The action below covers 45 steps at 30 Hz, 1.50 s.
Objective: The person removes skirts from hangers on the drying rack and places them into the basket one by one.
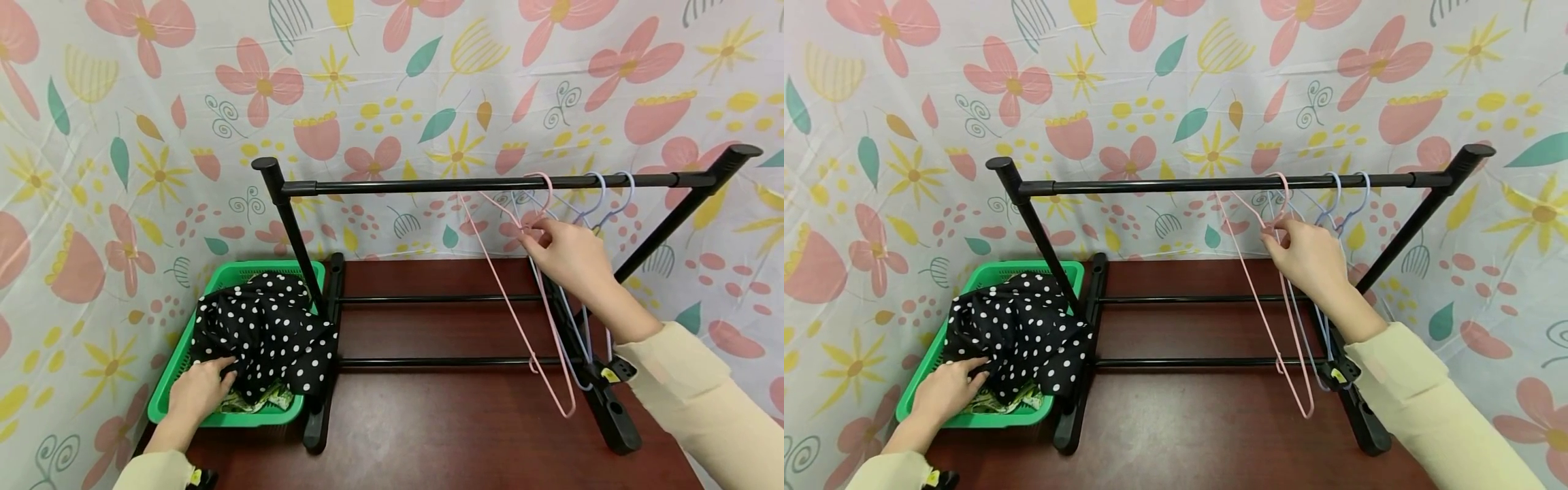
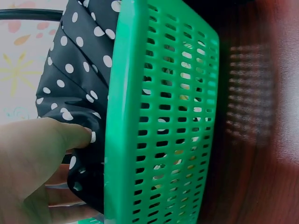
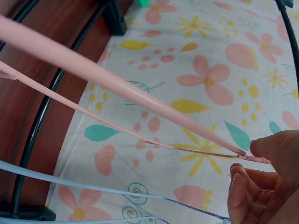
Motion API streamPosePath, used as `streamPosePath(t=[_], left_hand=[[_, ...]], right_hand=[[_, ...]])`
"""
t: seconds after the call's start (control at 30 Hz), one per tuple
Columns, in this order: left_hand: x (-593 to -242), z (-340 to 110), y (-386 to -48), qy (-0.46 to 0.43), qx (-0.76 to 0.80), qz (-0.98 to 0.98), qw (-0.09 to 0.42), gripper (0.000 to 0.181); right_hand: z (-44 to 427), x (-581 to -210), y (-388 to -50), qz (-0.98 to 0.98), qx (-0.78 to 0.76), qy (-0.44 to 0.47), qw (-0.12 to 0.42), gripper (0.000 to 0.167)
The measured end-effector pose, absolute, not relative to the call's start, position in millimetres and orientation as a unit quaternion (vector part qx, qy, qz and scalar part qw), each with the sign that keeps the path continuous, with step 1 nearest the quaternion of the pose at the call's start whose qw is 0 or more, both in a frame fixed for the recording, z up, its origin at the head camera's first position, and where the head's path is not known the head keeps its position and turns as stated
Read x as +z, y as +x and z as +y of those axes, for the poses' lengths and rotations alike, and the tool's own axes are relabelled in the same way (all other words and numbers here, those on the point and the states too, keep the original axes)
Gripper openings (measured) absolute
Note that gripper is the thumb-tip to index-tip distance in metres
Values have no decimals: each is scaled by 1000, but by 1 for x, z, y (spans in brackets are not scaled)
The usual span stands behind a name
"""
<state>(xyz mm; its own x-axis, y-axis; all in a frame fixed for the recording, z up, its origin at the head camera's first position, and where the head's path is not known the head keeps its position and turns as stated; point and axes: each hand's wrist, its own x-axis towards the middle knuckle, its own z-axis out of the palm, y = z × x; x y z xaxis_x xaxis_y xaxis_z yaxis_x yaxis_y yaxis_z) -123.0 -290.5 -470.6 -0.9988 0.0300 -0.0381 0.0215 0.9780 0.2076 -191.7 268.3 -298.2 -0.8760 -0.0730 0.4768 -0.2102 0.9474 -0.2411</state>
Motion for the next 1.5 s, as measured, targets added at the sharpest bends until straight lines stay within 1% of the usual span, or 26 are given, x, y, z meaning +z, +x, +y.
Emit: streamPosePath(t=[0.1,0.23,0.43,0.6,0.83,1.03,1.13,1.33,1.5], left_hand=[[-471,-291,-123,14,103,994,31,36],[-471,-291,-123,28,90,995,33,38],[-469,-287,-115,33,71,997,16,38],[-463,-285,-109,37,68,997,-15,33],[-448,-285,-110,50,68,996,-43,24],[-431,-280,-115,76,68,990,-95,13],[-421,-275,-117,89,66,986,-123,13],[-407,-264,-123,142,51,967,-204,14],[-395,-253,-129,192,45,955,-223,16]], right_hand=[[269,-296,-187,-959,153,70,229,33],[272,-293,-180,-963,161,61,207,37],[279,-291,-169,-968,146,74,189,37],[284,-292,-163,-965,138,85,206,33],[290,-296,-158,-953,132,117,246,29],[295,-300,-155,-946,125,131,267,27],[298,-302,-152,-943,124,140,274,26],[303,-305,-147,-942,117,154,275,28],[308,-307,-145,-935,97,177,292,33]])
